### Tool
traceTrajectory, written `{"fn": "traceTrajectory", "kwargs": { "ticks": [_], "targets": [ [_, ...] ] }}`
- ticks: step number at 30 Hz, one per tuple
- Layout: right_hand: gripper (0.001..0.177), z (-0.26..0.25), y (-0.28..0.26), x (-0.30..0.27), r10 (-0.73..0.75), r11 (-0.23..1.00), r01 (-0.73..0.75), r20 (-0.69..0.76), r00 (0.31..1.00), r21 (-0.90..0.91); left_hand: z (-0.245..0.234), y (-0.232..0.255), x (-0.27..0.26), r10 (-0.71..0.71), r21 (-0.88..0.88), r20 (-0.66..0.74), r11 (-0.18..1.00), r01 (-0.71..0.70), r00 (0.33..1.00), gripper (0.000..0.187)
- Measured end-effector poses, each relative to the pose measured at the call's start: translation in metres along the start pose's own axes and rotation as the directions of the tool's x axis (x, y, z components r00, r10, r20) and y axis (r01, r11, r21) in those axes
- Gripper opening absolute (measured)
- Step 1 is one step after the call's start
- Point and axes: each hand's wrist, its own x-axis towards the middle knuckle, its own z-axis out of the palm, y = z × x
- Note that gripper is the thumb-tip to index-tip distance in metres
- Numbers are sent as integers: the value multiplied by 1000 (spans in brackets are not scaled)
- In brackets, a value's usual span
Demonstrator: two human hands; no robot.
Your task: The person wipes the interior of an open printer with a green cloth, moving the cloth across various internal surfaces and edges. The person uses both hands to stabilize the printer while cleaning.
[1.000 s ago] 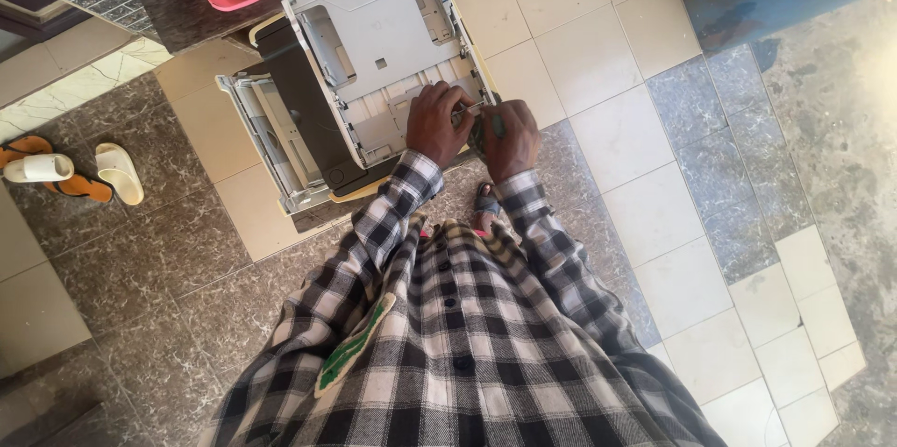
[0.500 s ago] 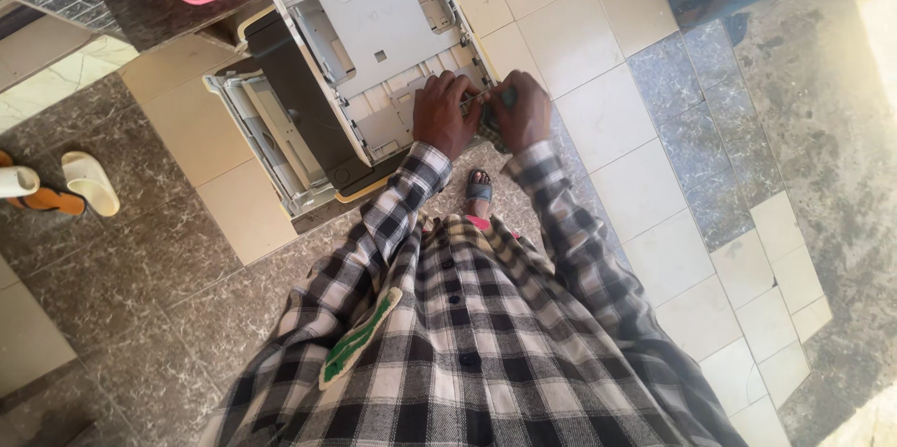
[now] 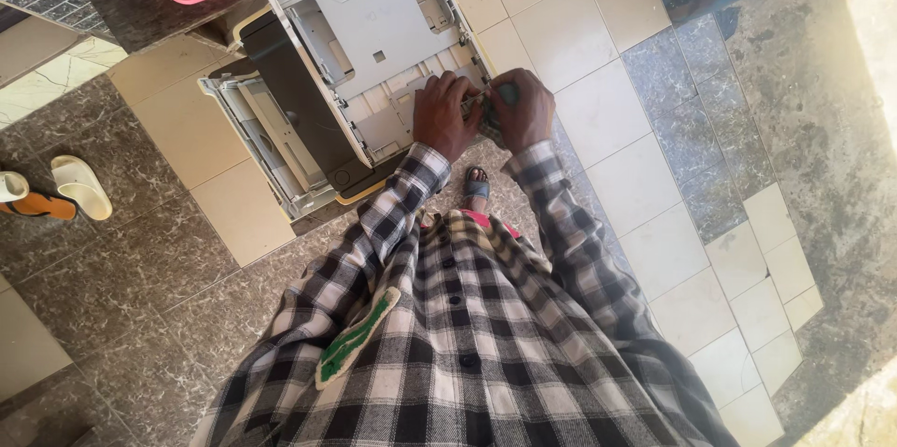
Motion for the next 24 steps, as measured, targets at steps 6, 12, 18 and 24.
{"fn": "traceTrajectory", "kwargs": {
  "ticks": [6, 12, 18, 24],
  "targets": [
    [23, 9, 20, 3, 130, 991, -128, 91, 987, -29, -1, 2, 2, -4, 15, 6, 1000, 4, 1000, 23],
    [24, 18, 58, 24, 148, 988, -154, 269, 952, 3, 0, 0, -1, 7, 6, 4, 1000, -7, 1000, 28],
    [24, 16, 70, 25, 123, 991, -132, 298, 947, 10, 6, -1, 1, -10, -9, -1, 1000, 10, 1000, 29],
    [24, 22, 54, 8, -34, 999, 31, 128, 991, 24, 3, -2, 0, -20, 3, 20, 1000, 20, 1000, 29]
  ]
}}
